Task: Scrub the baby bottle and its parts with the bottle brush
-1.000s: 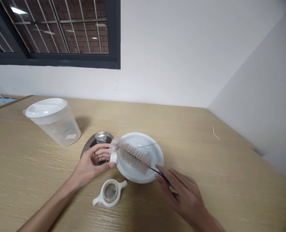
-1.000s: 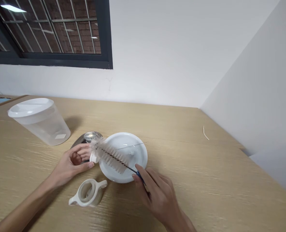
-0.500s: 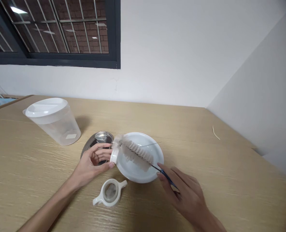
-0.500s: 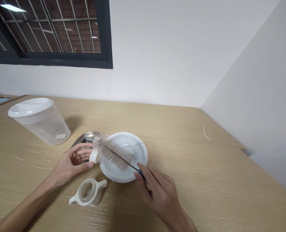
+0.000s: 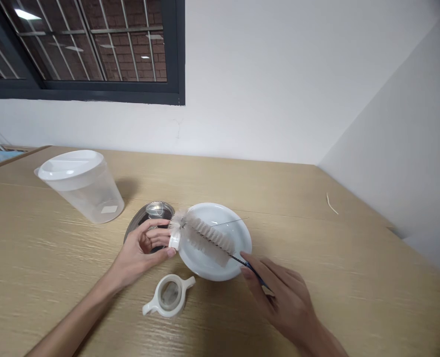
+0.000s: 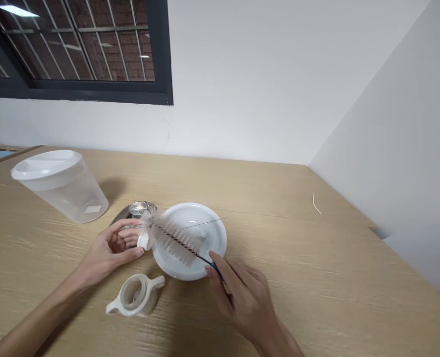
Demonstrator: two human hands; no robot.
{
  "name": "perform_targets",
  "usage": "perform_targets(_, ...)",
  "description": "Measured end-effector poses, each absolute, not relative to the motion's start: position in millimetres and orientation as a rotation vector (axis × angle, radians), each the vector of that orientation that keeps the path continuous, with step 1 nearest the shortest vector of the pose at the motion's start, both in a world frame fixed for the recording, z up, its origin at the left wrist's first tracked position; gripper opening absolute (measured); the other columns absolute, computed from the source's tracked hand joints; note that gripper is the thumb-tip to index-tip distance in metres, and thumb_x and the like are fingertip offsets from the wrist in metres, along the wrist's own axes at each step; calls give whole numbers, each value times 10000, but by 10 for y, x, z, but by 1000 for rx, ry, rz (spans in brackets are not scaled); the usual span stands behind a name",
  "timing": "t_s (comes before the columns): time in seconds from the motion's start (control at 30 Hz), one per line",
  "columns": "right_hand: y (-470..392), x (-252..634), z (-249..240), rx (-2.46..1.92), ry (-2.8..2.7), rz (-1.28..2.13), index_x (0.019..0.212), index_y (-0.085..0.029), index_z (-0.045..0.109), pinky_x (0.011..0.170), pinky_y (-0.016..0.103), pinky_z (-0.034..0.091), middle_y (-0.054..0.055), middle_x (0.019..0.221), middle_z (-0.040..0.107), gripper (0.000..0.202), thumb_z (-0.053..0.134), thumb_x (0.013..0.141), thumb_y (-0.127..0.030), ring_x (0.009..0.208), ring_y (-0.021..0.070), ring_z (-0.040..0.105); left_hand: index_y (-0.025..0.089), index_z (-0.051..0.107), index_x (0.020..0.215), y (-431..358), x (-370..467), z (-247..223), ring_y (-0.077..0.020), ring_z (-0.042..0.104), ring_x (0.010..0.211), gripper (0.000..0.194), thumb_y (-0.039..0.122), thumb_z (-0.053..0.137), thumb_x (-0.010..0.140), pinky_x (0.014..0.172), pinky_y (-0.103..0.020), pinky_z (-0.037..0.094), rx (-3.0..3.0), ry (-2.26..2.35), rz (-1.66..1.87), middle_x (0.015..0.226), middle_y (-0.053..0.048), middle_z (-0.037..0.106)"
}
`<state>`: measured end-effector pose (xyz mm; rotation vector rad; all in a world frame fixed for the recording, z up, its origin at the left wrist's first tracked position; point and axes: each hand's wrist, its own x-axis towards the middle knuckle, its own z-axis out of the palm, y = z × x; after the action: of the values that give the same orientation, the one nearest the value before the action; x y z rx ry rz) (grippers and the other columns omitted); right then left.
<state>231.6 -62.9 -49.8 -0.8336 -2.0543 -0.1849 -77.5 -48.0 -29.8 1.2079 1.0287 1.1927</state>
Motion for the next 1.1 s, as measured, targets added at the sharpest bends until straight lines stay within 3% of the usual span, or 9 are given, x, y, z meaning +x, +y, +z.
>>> perform_targets(1.1,-618,2315,-499,-838,-2040,-202,1211,-97,621,553,249,452,42,779,688,303,636,910,-70,587,103,594,187,547,1202,-466,-804,-359,-168,716,923,562,165,857,733,892,-334,540,1239,986,1168,1047,-76,766)
